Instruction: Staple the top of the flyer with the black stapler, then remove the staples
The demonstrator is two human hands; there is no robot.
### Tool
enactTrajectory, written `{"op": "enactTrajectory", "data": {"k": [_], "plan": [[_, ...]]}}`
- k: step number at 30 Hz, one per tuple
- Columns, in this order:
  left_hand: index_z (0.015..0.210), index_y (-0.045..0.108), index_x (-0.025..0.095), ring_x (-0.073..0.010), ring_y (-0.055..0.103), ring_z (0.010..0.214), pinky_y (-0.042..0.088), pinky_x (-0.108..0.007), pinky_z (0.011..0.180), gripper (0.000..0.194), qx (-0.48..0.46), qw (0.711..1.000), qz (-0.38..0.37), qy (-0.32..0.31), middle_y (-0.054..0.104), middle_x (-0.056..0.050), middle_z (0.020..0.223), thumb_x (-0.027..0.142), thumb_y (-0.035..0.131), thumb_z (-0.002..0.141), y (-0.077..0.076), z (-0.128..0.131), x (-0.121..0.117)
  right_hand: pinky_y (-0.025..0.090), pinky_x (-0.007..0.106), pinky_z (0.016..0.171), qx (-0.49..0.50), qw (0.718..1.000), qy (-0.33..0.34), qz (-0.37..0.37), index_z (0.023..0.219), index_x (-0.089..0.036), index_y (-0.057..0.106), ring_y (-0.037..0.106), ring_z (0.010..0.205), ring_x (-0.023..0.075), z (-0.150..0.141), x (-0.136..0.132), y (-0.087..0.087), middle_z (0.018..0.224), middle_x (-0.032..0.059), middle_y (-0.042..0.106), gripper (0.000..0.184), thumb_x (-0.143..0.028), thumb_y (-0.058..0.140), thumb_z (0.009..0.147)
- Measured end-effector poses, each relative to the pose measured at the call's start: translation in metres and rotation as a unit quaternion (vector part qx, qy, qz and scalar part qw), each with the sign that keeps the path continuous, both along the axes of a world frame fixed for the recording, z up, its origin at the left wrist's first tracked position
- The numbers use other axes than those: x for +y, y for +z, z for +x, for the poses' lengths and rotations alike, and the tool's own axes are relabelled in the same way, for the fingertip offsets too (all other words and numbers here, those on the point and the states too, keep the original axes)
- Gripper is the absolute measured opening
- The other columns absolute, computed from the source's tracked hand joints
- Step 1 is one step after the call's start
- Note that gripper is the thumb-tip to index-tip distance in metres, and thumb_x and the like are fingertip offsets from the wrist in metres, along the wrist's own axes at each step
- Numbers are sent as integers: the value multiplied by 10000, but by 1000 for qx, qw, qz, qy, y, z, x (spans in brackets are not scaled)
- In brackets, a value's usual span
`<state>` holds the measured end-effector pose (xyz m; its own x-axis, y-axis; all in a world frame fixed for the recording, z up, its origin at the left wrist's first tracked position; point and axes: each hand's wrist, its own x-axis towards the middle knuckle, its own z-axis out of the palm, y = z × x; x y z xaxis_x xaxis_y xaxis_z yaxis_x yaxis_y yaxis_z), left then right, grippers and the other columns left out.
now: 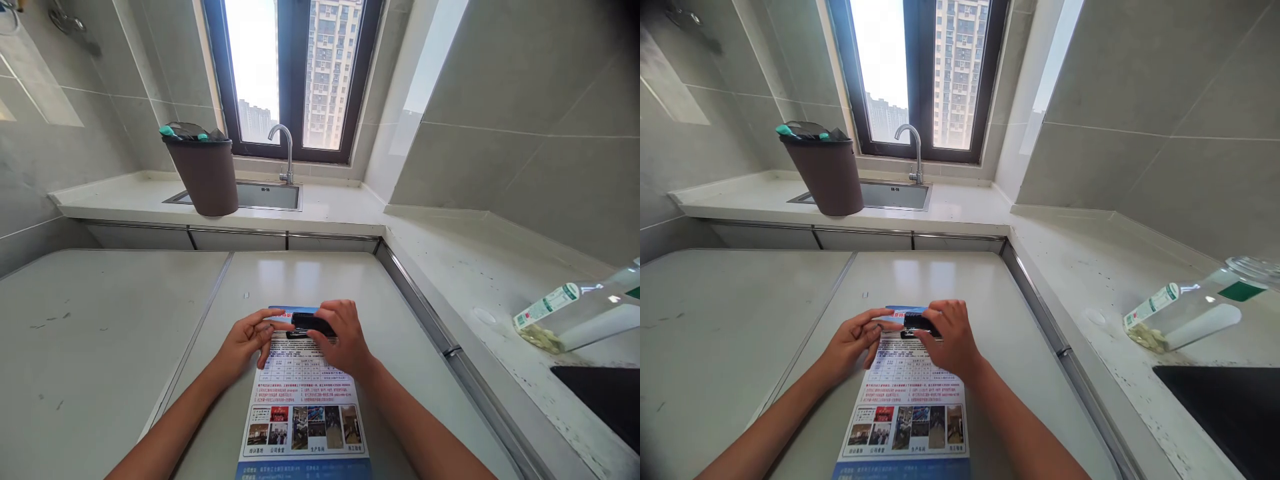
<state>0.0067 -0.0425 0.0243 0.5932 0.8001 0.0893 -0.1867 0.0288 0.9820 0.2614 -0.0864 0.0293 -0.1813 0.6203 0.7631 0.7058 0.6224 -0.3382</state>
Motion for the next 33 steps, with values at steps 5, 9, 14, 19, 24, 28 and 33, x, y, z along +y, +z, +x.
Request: {"op": "enactTrajectory", "data": {"k": [5,9,14,19,24,28,33], "plan": [[1377,559,202,-79,505,365,348,-183,387,470,82,991,-2,-108,680,4,668,353,683,949,-2,3,-12,433,404,999,-163,977,107,83,1308,-307,607,619,1102,213,-19,-14,-4,1208,24,727,371,-186,609,957],[1394,556,179,-81,488,366,358,-178,399,490,93,988,8,-127,551,64,529,368,670,957,1,4,-14,451,379,981,-208,966,124,88,1190,-326,678,633,1093,176,-23,-15,-6,1186,-23,746,301,-141,570,978],[1379,571,191,-87,517,395,382,-191,421,490,95,988,12,-118,591,43,591,365,695,938,1,5,-14,487,370,901,-226,960,124,106,1090,-276,697,624,989,156,-25,-16,2,1167,-39,746,215,-127,576,994],[1315,596,194,-74,478,392,335,-191,384,515,84,994,23,-63,711,-30,758,392,764,870,-2,4,-12,471,389,878,-198,969,99,111,1177,-272,669,623,929,179,-23,-17,7,1103,-2,755,262,-115,591,983],[997,682,204,-111,483,459,398,-237,486,232,134,952,148,233,715,-33,749,426,635,947,0,-9,8,425,420,845,-53,993,-62,81,1223,-259,673,617,878,222,17,7,3,1063,51,769,265,-173,587,988],[965,721,228,-213,626,725,486,-307,746,179,272,856,258,355,731,-56,889,379,636,917,-5,-26,32,402,417,811,25,971,-230,-55,996,-228,737,610,892,272,62,30,-13,950,78,773,205,-310,549,984],[1278,673,245,-356,486,1350,334,-512,1140,377,379,805,347,295,549,-130,1482,342,548,937,-33,-33,49,411,385,792,51,935,-288,-202,853,-249,728,606,853,261,84,40,-30,881,46,763,170,-298,576,912]]}}
